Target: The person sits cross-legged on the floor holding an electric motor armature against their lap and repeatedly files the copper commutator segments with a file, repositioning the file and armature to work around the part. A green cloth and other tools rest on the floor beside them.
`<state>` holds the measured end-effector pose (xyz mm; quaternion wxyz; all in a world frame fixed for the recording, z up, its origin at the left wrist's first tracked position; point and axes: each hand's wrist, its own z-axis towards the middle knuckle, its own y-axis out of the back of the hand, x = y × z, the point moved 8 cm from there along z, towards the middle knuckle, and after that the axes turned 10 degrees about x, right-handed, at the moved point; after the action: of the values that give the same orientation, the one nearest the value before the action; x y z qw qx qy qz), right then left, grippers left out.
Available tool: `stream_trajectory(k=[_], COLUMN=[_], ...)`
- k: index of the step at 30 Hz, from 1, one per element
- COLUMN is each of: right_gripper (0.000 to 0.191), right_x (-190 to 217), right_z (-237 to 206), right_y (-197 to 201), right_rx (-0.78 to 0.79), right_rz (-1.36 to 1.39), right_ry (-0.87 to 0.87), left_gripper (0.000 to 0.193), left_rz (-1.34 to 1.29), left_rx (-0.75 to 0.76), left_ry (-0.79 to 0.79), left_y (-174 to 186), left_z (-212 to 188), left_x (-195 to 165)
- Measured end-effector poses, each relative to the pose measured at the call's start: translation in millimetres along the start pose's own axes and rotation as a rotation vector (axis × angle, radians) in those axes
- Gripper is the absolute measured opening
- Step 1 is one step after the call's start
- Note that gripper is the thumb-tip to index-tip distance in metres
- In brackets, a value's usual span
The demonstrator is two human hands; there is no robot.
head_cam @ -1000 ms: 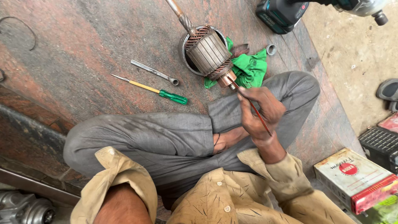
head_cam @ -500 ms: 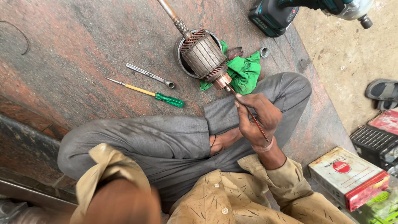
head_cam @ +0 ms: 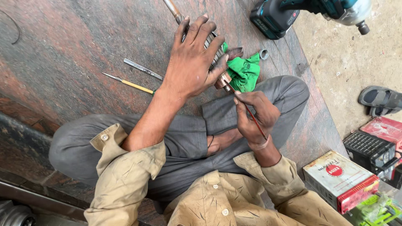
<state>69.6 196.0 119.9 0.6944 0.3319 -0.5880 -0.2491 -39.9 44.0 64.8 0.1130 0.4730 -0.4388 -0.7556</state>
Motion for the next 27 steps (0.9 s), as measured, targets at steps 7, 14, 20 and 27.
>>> stream_trajectory(k=[7, 14, 20, 27], right_gripper=[0.019, 0.019, 0.018, 0.018], right_x=[-2.0, 1.3, 0.6, 0.8], right_z=[1.6, 4.4, 1.7, -1.7], right_y=[-1.5, -1.1, -1.7, -2.4], right_rx=[0.011, 0.021, 0.010, 0.036], right_rz=[-0.001, 0.000, 0.005, 0.027], right_ry=[-0.015, -0.037, -0.013, -0.029], left_gripper=[0.049, 0.049, 0.051, 0.054], left_rz=[-0.040, -0.046, -0.040, -0.051], left_rx=[-0.009, -0.037, -0.045, -0.040], left_ry=[-0.031, -0.062, -0.069, -0.072], left_y=[-19.1, -12.9, -15.0, -14.3], left_z=[-2.0, 0.7, -1.3, -0.1], left_x=[11.5, 9.3, 10.3, 10.7])
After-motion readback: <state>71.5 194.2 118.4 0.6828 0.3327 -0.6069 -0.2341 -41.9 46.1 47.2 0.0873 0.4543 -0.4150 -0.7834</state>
